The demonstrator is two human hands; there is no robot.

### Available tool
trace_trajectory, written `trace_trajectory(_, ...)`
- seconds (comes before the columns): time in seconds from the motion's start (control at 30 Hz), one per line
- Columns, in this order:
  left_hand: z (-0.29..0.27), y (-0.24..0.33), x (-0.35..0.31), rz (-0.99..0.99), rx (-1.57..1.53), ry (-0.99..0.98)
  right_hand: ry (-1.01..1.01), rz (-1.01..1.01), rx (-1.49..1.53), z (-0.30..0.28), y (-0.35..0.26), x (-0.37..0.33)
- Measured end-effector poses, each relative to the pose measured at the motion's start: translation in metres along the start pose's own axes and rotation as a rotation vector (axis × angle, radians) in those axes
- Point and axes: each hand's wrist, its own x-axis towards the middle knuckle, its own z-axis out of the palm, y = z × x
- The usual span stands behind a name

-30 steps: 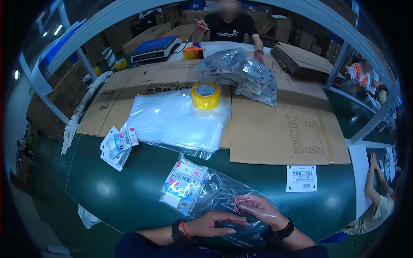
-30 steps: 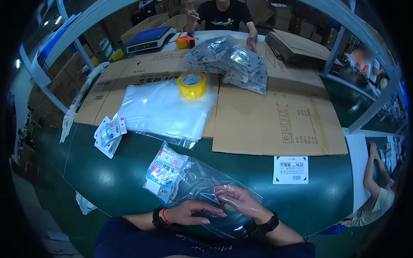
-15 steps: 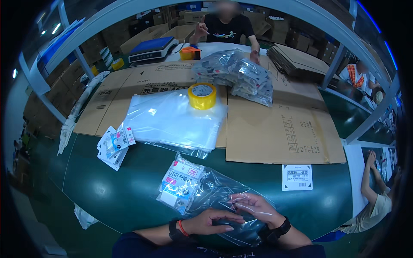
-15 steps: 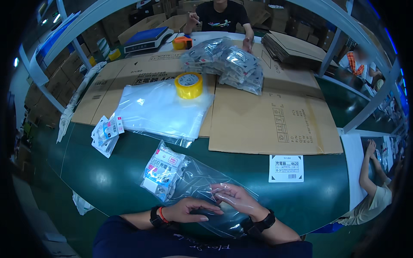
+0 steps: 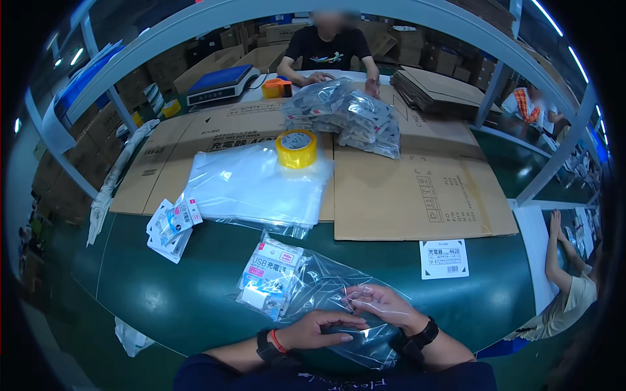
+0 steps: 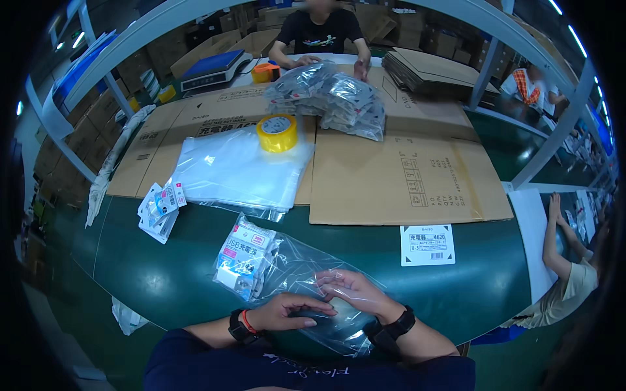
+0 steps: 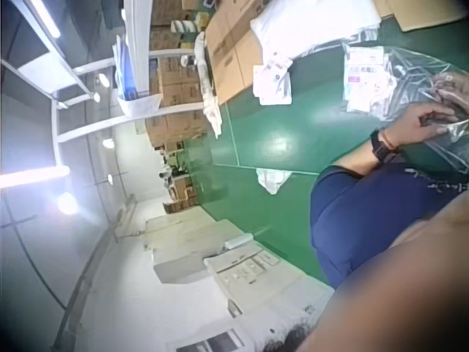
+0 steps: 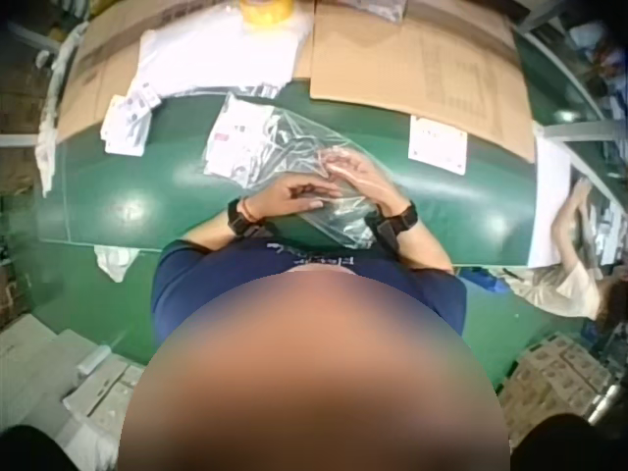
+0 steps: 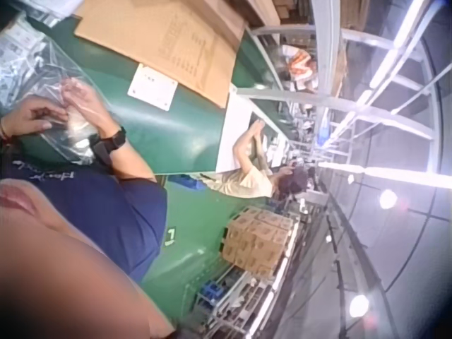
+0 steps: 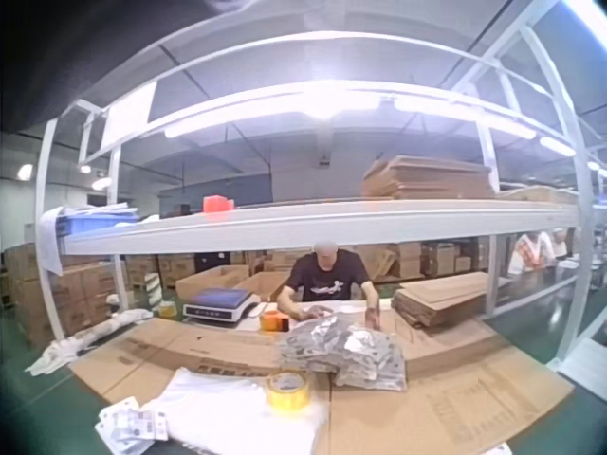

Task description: Pack small electronic component packets into larger plastic bags for bulk shipping.

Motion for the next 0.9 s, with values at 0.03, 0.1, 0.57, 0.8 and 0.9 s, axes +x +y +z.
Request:
trace_trajectory(0.03,0.0004,0.0001,0.0006,-0.003,0.002,-0.007,0.001,0.006,-0.007,0.0007,-0.001,0.0007)
trace_trajectory(0.1,0.0026,0.0012,0.0009,0.018,0.085,-0.012,0.007,0.011,-0.01,0.0012,-0.0024,-0.0002)
trace_trajectory(0.57,0.0048,-0.0029,0.0025,0.033,0.178,-0.026,-0.01,-0.05,-0.095,0.0013,-0.0023,-0.0001)
trace_trajectory(0.8,0.0032,-0.0029,0.0041,0.037,0.189,-0.04,-0.025,-0.02,-0.08,-0.001,-0.0042,0.003)
trace_trajectory(0.9,0.0082,-0.0023,0.0019,0.007,0.189,-0.044,-0.034,-0.03,-0.051,0.0005,-0.0015,0.0022)
